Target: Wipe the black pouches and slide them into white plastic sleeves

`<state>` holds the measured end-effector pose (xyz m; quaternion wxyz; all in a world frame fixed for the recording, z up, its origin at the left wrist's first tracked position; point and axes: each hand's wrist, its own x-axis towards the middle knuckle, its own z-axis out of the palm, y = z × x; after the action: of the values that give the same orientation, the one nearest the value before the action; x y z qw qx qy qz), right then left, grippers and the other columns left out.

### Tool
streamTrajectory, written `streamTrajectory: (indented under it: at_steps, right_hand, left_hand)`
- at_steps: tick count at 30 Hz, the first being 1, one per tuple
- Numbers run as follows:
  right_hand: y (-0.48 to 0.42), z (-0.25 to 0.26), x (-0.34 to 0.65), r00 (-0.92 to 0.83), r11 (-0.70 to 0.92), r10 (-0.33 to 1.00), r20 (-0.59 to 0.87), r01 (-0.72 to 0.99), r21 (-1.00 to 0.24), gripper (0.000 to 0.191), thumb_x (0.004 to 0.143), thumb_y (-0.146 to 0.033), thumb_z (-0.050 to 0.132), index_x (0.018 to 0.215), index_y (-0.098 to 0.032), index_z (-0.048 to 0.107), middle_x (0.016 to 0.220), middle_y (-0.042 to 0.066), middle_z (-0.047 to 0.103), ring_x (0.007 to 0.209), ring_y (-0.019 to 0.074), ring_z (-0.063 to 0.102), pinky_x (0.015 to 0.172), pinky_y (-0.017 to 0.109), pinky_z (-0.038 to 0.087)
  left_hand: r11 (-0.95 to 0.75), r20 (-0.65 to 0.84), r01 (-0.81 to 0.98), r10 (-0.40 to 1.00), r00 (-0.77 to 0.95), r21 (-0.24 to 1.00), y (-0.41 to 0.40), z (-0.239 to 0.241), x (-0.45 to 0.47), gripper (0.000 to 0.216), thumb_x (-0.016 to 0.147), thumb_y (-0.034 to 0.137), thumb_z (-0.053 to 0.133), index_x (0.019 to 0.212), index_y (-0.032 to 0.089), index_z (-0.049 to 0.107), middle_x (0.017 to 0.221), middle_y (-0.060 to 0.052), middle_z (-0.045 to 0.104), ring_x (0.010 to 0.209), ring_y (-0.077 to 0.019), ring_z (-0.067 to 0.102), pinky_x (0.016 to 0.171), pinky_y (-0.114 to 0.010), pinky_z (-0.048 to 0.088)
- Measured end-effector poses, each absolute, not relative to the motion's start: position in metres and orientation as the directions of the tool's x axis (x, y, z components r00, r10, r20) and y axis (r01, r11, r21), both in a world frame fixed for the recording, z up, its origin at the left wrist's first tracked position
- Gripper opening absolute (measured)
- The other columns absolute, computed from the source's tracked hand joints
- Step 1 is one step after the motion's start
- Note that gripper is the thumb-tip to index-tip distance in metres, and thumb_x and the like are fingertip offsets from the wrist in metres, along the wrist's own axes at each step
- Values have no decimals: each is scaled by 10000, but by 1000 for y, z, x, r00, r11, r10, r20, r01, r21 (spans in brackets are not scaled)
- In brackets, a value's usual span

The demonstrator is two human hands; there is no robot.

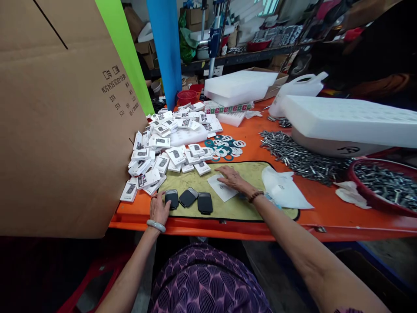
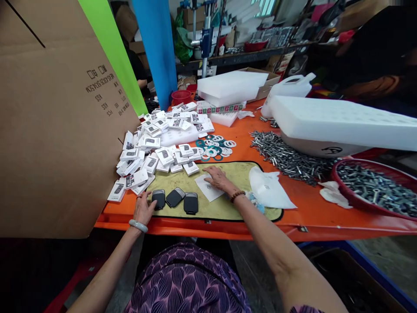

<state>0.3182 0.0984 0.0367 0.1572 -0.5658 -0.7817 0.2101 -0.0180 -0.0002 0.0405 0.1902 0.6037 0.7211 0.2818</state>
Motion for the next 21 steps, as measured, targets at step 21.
streamTrajectory:
  at_steps: [21]
  right_hand:
    - [22,111,217,-678,62,725,-123,243,-968,339,766,-507,662,759,-170,623,747,0,575,689,136,507,645,258,403]
  left_hand:
    - [-203,116,239,935,335,950,-23,118,7,258,787,343,672,627,150,611,726,-47,608,729,-152,542,709,-284,428]
